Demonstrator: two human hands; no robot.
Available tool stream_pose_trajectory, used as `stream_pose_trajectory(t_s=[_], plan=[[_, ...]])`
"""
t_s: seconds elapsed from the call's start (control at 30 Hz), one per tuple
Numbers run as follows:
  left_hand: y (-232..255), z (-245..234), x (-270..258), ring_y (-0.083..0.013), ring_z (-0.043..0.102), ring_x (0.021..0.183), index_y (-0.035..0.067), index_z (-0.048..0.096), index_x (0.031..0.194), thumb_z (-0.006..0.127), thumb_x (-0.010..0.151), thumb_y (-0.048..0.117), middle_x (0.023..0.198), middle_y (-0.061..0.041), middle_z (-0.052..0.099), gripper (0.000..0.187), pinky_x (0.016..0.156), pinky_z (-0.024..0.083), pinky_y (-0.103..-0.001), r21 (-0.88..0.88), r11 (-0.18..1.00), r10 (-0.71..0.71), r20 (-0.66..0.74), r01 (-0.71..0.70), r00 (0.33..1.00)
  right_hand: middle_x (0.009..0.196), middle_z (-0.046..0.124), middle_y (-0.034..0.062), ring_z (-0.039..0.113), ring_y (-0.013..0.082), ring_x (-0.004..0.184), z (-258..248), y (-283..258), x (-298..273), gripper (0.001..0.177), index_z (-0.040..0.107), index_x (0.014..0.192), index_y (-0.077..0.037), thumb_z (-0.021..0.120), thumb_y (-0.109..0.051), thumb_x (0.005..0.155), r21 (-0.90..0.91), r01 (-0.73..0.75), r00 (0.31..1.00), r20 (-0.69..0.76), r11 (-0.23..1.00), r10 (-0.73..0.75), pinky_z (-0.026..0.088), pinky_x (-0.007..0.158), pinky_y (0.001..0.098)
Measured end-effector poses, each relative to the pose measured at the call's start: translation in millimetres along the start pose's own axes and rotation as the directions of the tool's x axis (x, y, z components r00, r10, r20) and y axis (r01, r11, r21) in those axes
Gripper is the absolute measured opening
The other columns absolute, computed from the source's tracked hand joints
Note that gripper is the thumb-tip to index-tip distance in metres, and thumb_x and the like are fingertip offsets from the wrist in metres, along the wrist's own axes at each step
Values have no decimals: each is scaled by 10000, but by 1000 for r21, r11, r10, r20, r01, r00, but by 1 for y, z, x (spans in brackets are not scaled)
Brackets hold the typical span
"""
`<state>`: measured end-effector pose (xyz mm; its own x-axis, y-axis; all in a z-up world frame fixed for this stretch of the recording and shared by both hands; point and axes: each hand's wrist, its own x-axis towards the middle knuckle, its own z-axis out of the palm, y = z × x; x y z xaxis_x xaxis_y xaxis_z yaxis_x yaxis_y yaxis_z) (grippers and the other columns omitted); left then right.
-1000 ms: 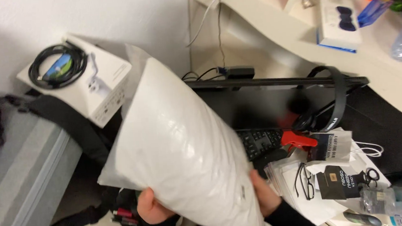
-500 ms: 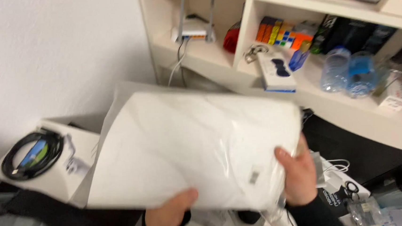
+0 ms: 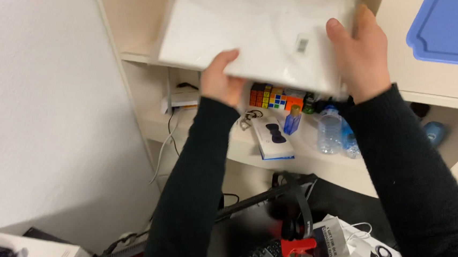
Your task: Organizing papers and folders by inserting them into plastic sleeves and arranging them on a shelf
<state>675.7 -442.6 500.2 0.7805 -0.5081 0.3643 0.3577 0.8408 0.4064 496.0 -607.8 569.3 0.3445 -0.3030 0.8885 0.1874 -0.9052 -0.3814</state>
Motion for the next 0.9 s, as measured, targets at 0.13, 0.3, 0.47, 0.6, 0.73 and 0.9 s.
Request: stream_pose_trajectory(t_s=[0.13,0.3,0.47,0.6,0.73,0.9], plan=[[-56,22,77,-508,653,1043,-84,449,1361,770,794,65,1294,-323,516,668,824,613,-595,53,988,-135,-173,146,976,1326,523,363,513,613,1255,24,-22,-36,688,582,1384,16,974,-142,842,-549,541,800,102,636,-592,369,1067,704],[-31,42,61,-518,667,1023,-108,406,1384,754,825,131,1250,-388,520,701,810,626,-584,227,955,-162,-146,193,976,1299,675,114,632,311,1233,45,21,-35,374,671,1369,-128,692,-203,1002,-777,484,831,265,401,-490,484,1053,443],[28,45,3,-454,700,1137,-16,352,1522,556,888,632,1305,-372,610,930,899,635,-488,701,669,-288,-63,247,956,1144,730,38,715,228,1060,51,41,-5,307,648,1349,-187,494,-150,1087,-857,447,869,349,257,-350,568,944,422],[25,-16,35,-347,696,1067,161,705,1139,629,967,334,999,-72,688,255,913,582,-458,924,-142,411,380,-354,829,950,726,-49,726,197,892,57,79,15,249,715,1175,-266,608,-180,967,-884,420,802,256,205,-540,544,778,356],[32,-34,46,-432,598,1247,75,590,1434,615,1047,45,1365,-197,532,390,1030,577,-509,801,-343,366,594,-490,716,993,750,14,714,245,922,65,106,20,326,728,1252,-212,606,-157,954,-873,437,816,284,215,-503,522,810,398],[41,-35,102,-401,616,1252,60,660,1362,598,1059,77,1360,-180,582,310,1056,539,-488,789,-395,250,586,-471,771,952,737,-16,688,223,924,67,98,22,278,737,1196,-238,624,-171,951,-892,395,831,244,220,-500,491,816,381]])
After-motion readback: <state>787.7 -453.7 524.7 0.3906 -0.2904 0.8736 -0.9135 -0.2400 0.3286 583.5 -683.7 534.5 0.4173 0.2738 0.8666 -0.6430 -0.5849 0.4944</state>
